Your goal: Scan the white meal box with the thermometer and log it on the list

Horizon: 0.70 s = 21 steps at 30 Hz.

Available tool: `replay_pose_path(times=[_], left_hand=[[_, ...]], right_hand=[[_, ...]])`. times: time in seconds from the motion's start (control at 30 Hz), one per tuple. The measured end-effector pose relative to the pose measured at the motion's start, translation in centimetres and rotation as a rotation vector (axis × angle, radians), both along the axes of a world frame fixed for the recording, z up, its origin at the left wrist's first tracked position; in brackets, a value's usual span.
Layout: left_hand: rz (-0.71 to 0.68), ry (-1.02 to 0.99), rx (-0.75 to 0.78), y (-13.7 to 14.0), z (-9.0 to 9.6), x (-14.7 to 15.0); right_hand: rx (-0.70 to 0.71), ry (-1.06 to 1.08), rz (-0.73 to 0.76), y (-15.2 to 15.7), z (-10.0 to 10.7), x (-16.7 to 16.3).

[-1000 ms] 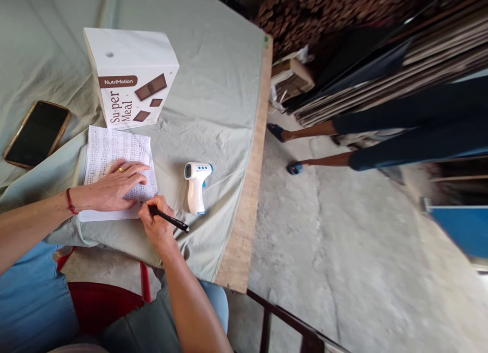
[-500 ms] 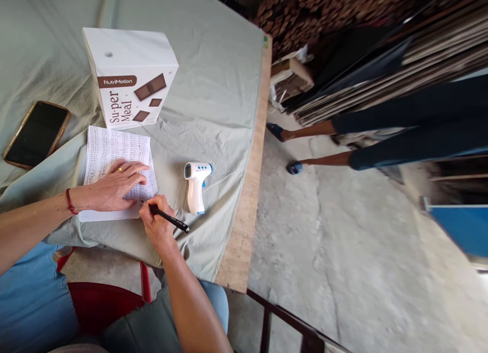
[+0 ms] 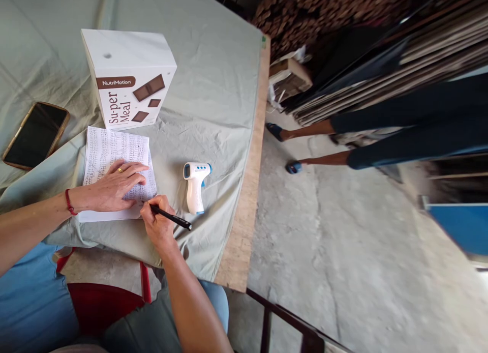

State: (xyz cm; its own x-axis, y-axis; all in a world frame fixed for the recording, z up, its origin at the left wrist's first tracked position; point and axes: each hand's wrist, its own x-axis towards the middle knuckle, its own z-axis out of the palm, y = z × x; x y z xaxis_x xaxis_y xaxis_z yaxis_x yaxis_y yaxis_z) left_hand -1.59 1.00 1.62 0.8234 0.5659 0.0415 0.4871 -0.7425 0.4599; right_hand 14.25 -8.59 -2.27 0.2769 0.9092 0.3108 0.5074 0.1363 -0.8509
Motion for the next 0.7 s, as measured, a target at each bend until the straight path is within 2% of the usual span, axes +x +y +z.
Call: replay_pose_path(times=[0.7], left_hand=[[-0.011,-0.027,0.019,0.03,-0.15,-0.18]], right_hand=[[-0.007,-0.041,-0.001,-0.12,-0.08,0.20]])
